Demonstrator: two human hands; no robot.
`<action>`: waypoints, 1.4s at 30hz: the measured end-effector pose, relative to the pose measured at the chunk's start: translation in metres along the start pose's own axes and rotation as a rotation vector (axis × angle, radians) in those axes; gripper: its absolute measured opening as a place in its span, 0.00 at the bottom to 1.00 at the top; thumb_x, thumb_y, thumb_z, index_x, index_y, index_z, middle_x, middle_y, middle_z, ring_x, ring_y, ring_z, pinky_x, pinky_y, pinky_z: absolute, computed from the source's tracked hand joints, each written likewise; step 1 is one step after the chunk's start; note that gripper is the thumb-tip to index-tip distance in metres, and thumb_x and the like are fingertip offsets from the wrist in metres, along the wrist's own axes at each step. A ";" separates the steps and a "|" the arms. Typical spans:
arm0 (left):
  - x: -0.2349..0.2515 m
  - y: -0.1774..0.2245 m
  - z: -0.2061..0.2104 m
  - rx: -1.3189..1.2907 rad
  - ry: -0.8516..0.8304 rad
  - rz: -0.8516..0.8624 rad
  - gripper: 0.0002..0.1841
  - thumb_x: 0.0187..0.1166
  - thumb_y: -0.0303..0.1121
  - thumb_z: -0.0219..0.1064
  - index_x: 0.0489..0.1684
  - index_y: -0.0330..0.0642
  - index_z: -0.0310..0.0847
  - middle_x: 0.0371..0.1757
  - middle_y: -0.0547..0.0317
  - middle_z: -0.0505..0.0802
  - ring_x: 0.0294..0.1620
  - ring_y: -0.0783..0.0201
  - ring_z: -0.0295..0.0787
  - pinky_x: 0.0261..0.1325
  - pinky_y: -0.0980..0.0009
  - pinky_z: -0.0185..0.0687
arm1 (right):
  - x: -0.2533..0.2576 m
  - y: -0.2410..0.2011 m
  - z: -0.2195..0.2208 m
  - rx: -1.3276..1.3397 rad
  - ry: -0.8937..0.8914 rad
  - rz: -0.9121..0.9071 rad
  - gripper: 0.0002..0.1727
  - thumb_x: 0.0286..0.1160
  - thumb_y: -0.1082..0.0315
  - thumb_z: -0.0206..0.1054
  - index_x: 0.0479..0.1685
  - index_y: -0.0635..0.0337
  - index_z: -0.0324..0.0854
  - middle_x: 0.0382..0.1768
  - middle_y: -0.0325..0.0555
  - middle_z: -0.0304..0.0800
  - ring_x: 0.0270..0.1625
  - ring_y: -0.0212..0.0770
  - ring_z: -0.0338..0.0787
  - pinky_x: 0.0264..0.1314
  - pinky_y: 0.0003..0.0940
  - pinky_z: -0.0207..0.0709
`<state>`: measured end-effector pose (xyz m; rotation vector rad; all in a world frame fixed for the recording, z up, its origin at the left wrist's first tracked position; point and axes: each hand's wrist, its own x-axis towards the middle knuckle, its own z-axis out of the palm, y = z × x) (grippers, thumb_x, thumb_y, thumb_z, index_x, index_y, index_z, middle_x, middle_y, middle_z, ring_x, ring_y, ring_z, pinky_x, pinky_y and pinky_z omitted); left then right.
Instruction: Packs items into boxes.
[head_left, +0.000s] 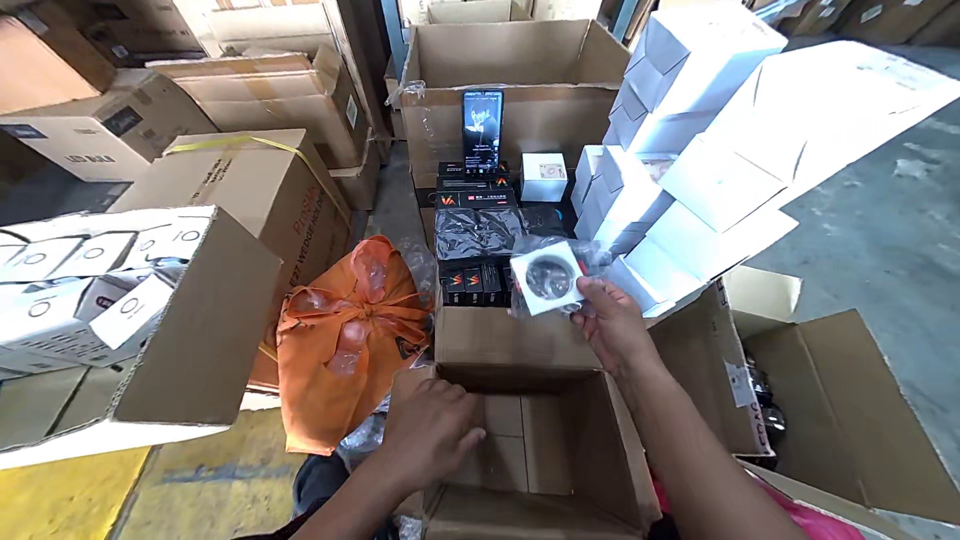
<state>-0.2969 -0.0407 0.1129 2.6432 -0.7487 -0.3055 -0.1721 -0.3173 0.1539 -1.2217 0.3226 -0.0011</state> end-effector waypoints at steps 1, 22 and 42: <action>0.002 0.002 0.001 0.008 -0.048 0.003 0.22 0.82 0.52 0.65 0.61 0.45 0.88 0.53 0.54 0.95 0.62 0.52 0.90 0.76 0.47 0.75 | 0.004 -0.001 0.003 0.083 -0.001 0.016 0.07 0.87 0.67 0.62 0.48 0.62 0.79 0.36 0.48 0.88 0.31 0.37 0.87 0.35 0.31 0.85; -0.002 -0.109 -0.081 0.086 -0.045 -0.651 0.27 0.77 0.51 0.72 0.68 0.42 0.83 0.64 0.40 0.89 0.71 0.37 0.81 0.70 0.33 0.71 | -0.108 0.103 0.010 -1.296 -1.002 -0.110 0.26 0.88 0.44 0.58 0.58 0.58 0.87 0.53 0.52 0.92 0.58 0.50 0.91 0.64 0.55 0.83; -0.010 -0.170 -0.048 -0.002 -0.126 -0.913 0.41 0.71 0.55 0.76 0.84 0.49 0.70 0.82 0.34 0.74 0.78 0.31 0.73 0.72 0.30 0.69 | -0.131 0.128 -0.006 -1.751 -1.226 0.200 0.29 0.77 0.65 0.69 0.78 0.61 0.72 0.74 0.63 0.75 0.64 0.66 0.86 0.58 0.63 0.84</action>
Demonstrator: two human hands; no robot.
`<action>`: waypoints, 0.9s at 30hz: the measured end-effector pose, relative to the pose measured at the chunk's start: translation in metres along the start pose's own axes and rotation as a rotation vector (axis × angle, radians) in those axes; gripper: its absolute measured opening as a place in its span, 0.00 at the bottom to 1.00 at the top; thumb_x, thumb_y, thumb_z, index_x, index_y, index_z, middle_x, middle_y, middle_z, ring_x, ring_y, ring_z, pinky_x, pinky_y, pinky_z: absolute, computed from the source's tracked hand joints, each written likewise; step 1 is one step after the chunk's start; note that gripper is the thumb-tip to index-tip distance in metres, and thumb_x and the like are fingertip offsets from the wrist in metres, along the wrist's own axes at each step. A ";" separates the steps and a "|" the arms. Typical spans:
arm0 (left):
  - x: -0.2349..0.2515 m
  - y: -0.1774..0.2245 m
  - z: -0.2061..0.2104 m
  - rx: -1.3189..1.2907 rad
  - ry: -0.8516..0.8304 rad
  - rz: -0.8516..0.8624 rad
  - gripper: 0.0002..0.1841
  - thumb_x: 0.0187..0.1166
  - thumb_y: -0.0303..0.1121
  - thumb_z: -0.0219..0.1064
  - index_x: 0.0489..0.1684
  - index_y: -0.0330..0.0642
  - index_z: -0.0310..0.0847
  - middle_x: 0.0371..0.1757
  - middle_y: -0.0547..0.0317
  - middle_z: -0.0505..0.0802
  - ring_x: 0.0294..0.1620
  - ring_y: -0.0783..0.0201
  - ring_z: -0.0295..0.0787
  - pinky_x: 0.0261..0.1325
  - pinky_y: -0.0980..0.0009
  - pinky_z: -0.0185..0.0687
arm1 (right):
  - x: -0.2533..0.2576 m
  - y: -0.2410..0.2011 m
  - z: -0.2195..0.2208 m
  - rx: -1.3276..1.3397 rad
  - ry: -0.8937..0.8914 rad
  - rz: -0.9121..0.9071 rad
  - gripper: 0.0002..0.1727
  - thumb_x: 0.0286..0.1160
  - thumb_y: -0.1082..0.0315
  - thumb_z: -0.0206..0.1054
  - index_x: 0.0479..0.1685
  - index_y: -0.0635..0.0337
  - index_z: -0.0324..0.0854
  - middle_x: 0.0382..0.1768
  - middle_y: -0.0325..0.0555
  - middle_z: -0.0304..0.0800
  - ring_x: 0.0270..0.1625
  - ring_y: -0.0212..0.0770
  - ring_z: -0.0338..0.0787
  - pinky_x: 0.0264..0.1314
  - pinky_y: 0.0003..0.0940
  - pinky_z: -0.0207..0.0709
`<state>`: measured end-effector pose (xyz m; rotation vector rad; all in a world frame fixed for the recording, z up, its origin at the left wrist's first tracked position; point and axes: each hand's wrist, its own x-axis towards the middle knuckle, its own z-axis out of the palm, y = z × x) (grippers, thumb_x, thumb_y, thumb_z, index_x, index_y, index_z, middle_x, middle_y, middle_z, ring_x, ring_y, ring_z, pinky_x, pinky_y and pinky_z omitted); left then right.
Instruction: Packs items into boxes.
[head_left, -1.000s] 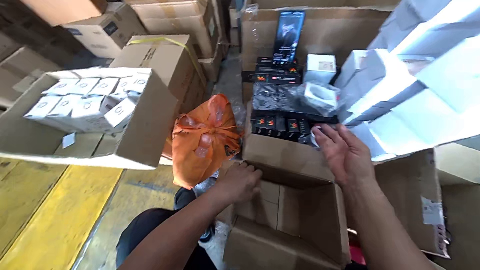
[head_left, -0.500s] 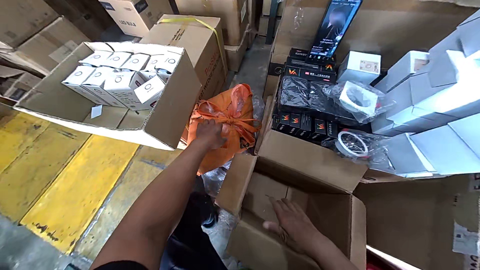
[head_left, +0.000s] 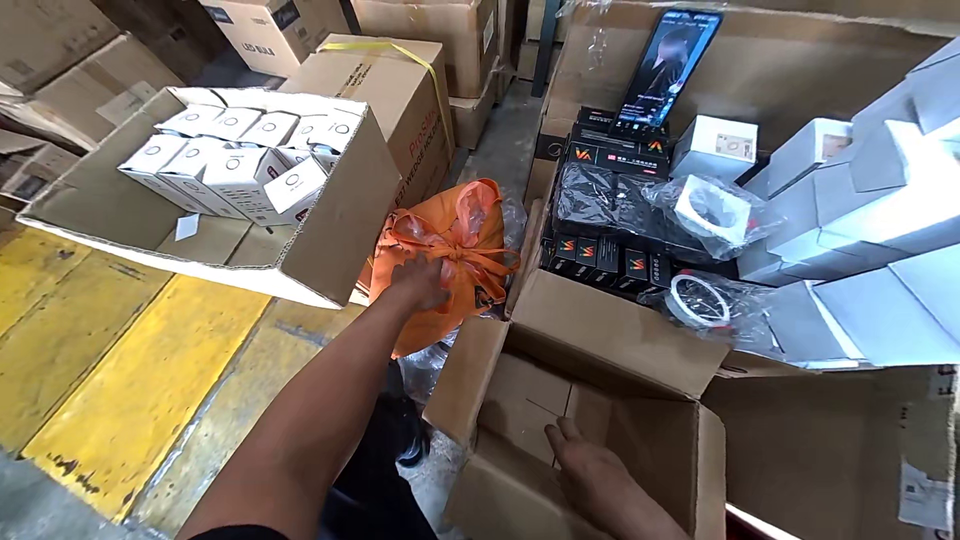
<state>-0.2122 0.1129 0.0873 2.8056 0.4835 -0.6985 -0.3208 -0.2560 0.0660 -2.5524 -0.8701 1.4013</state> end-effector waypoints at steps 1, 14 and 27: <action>0.000 0.001 0.001 0.027 0.006 0.001 0.40 0.70 0.55 0.76 0.83 0.48 0.71 0.80 0.33 0.76 0.77 0.32 0.74 0.71 0.30 0.69 | 0.000 0.002 0.004 0.046 0.090 -0.066 0.25 0.78 0.68 0.65 0.76 0.60 0.75 0.68 0.62 0.80 0.58 0.62 0.90 0.55 0.60 0.86; -0.060 0.086 0.001 -0.043 0.234 0.443 0.28 0.92 0.55 0.45 0.44 0.42 0.84 0.31 0.45 0.91 0.37 0.42 0.92 0.41 0.37 0.83 | 0.003 0.004 -0.018 0.041 0.406 -0.188 0.32 0.77 0.41 0.66 0.65 0.60 0.86 0.79 0.61 0.77 0.90 0.68 0.58 0.88 0.66 0.54; -0.137 0.124 0.127 0.096 -0.183 1.094 0.48 0.53 0.39 0.85 0.84 0.51 0.68 0.71 0.39 0.84 0.74 0.37 0.79 0.73 0.36 0.73 | -0.019 -0.014 0.012 -0.073 0.517 -0.596 0.29 0.60 0.45 0.78 0.52 0.61 0.88 0.47 0.59 0.93 0.55 0.60 0.92 0.61 0.63 0.82</action>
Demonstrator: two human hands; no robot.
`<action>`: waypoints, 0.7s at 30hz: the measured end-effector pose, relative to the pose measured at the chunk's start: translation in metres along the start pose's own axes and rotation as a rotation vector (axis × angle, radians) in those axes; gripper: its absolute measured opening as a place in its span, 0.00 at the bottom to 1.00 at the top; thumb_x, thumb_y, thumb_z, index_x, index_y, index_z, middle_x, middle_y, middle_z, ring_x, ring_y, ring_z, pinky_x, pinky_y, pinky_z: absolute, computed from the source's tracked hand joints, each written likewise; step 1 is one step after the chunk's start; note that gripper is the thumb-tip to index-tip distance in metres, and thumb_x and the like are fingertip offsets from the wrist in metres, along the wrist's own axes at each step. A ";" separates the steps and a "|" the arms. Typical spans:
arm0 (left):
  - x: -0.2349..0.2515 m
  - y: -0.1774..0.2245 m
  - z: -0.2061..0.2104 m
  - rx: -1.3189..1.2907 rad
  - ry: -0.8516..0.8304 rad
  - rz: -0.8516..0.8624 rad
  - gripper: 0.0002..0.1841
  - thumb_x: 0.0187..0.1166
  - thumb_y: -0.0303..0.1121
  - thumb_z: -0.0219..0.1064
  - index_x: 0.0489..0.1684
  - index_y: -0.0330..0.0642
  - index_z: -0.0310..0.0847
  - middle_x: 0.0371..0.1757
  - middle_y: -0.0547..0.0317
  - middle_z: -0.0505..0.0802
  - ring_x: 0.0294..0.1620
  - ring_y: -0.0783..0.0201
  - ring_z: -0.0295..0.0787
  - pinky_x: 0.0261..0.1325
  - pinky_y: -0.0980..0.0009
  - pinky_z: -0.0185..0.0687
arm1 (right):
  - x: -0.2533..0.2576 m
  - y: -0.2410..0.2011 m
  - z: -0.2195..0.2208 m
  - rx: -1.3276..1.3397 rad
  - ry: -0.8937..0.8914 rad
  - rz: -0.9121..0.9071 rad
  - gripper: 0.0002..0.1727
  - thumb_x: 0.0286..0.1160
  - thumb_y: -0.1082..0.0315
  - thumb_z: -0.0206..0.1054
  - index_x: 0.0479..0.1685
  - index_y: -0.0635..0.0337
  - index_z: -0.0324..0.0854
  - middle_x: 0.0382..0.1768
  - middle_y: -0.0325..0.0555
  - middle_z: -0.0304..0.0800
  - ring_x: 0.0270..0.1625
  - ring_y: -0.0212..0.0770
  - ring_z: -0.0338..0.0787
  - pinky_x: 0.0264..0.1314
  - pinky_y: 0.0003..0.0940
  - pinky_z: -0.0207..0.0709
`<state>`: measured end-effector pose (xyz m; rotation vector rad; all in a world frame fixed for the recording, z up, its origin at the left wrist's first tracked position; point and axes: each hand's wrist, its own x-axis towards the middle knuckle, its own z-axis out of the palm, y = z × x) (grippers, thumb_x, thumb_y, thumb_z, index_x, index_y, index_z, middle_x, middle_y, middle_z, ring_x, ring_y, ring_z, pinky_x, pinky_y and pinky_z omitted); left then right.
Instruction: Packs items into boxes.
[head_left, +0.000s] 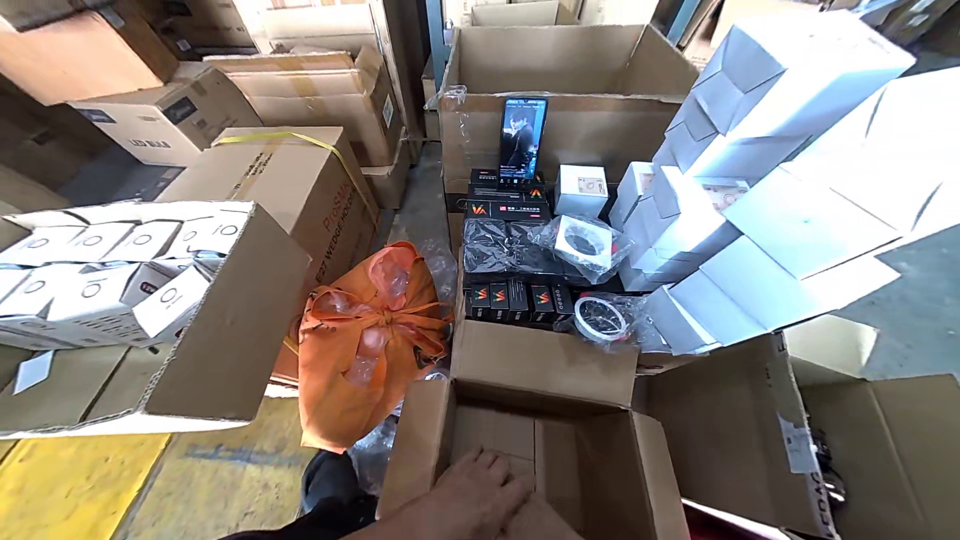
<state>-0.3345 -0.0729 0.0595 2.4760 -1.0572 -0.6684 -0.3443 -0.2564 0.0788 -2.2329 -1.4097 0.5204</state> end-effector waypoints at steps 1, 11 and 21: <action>0.000 -0.001 -0.003 0.000 0.005 -0.002 0.44 0.51 0.41 0.85 0.77 0.50 0.73 0.62 0.41 0.88 0.64 0.38 0.85 0.60 0.38 0.82 | 0.000 0.000 0.001 -0.017 -0.012 -0.015 0.38 0.60 0.33 0.73 0.52 0.61 0.88 0.46 0.59 0.93 0.54 0.59 0.93 0.60 0.62 0.83; 0.011 0.037 -0.023 -0.948 0.242 -0.171 0.31 0.52 0.25 0.82 0.60 0.33 0.79 0.48 0.48 0.92 0.50 0.59 0.91 0.59 0.57 0.88 | 0.006 0.028 -0.006 -0.044 0.814 -0.279 0.41 0.65 0.22 0.61 0.06 0.51 0.67 0.08 0.40 0.71 0.12 0.38 0.76 0.15 0.35 0.69; 0.011 0.015 -0.034 -0.708 0.126 -0.231 0.41 0.54 0.29 0.83 0.76 0.41 0.71 0.61 0.48 0.91 0.61 0.55 0.90 0.66 0.50 0.86 | 0.005 0.033 -0.006 -0.144 0.546 -0.171 0.43 0.59 0.17 0.60 0.18 0.54 0.80 0.21 0.45 0.86 0.31 0.45 0.90 0.39 0.44 0.85</action>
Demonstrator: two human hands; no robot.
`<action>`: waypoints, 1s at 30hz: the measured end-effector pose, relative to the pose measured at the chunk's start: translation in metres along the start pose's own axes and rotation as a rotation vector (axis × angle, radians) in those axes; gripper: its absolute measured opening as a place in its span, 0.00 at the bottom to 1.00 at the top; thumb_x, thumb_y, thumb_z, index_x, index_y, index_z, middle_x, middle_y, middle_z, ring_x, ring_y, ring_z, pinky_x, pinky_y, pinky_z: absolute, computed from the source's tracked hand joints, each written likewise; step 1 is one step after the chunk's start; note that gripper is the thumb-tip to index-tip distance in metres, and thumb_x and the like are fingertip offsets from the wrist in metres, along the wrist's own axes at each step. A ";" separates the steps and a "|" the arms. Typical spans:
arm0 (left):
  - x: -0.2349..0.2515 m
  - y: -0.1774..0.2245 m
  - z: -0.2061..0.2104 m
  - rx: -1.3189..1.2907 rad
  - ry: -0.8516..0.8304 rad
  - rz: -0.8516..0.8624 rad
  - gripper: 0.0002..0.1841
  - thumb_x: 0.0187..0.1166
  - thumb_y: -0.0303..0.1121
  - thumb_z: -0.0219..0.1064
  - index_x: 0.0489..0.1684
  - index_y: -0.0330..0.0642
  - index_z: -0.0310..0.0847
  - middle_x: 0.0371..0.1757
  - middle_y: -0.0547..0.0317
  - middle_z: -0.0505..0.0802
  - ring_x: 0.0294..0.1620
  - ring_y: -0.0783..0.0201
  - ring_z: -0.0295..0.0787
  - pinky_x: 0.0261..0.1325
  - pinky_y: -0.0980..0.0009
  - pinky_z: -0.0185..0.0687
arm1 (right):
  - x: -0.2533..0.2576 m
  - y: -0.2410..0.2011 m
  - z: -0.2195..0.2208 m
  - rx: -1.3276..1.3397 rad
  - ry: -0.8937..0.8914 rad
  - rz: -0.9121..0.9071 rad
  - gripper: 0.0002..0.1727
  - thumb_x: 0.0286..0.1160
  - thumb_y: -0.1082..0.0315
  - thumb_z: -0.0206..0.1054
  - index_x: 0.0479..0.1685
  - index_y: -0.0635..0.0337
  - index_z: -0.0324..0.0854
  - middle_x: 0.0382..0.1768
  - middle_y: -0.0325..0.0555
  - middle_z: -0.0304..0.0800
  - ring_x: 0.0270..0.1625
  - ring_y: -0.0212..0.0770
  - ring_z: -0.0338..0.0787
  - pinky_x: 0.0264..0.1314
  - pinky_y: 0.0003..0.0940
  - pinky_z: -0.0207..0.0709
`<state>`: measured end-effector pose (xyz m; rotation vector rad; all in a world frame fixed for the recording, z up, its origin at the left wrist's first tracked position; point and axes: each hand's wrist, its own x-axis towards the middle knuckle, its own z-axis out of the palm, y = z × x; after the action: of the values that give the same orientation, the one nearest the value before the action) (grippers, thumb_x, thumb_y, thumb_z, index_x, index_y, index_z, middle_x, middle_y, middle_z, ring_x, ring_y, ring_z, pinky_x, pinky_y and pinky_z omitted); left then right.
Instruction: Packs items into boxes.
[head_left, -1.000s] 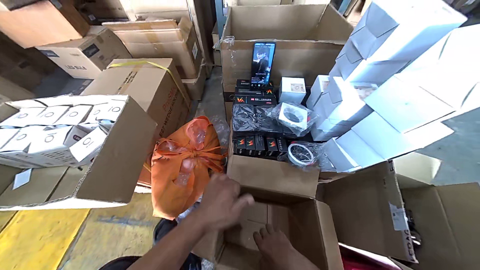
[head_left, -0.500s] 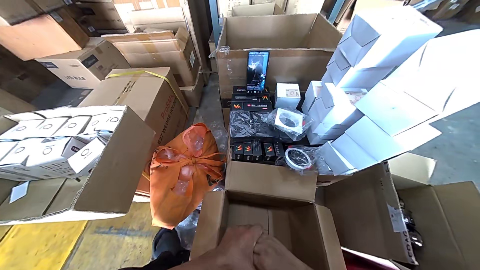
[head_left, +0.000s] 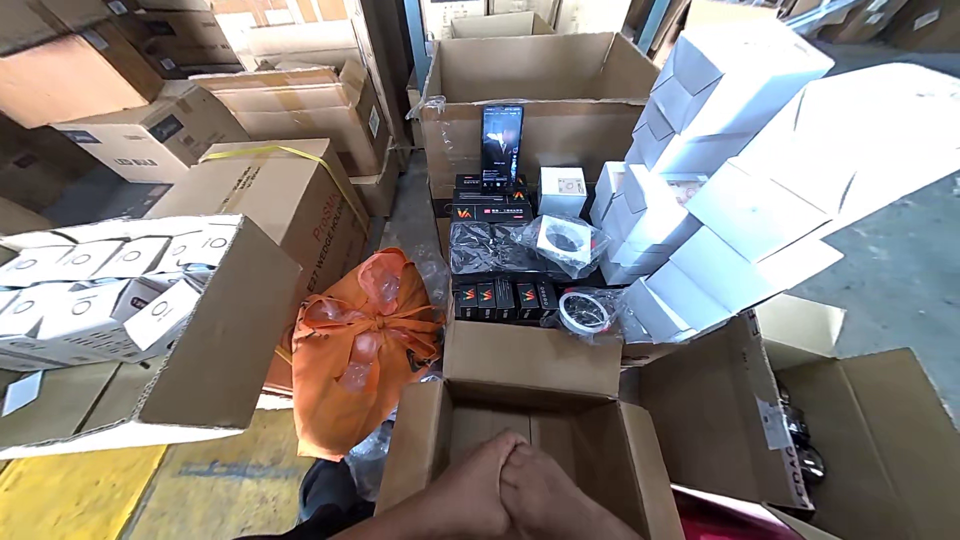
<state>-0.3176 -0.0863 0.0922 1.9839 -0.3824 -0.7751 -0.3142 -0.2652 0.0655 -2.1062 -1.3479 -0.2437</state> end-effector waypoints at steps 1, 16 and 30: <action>0.001 0.002 -0.007 0.224 0.013 -0.115 0.45 0.56 0.34 0.82 0.82 0.46 0.67 0.66 0.48 0.89 0.66 0.50 0.88 0.68 0.45 0.83 | 0.002 0.006 -0.004 -0.040 -0.179 0.032 0.40 0.60 0.22 0.66 0.28 0.56 0.85 0.32 0.47 0.91 0.44 0.49 0.93 0.53 0.47 0.86; -0.008 -0.035 0.013 0.600 0.238 0.921 0.31 0.71 0.65 0.66 0.09 0.46 0.75 0.14 0.55 0.83 0.20 0.57 0.86 0.26 0.56 0.82 | 0.008 -0.038 0.002 0.650 -0.191 0.824 0.42 0.44 0.58 0.88 0.70 0.50 0.80 0.51 0.39 0.95 0.53 0.36 0.93 0.59 0.47 0.88; 0.003 -0.023 -0.035 0.820 -0.174 -0.202 0.31 0.76 0.45 0.73 0.76 0.40 0.77 0.69 0.36 0.87 0.75 0.32 0.78 0.76 0.31 0.65 | 0.007 -0.001 -0.005 0.854 0.000 1.219 0.20 0.71 0.76 0.66 0.65 0.65 0.80 0.56 0.51 0.89 0.54 0.40 0.90 0.57 0.39 0.85</action>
<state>-0.2929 -0.0531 0.0845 2.7548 -0.6890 -1.0265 -0.3115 -0.2624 0.0730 -1.7444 0.0721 0.7033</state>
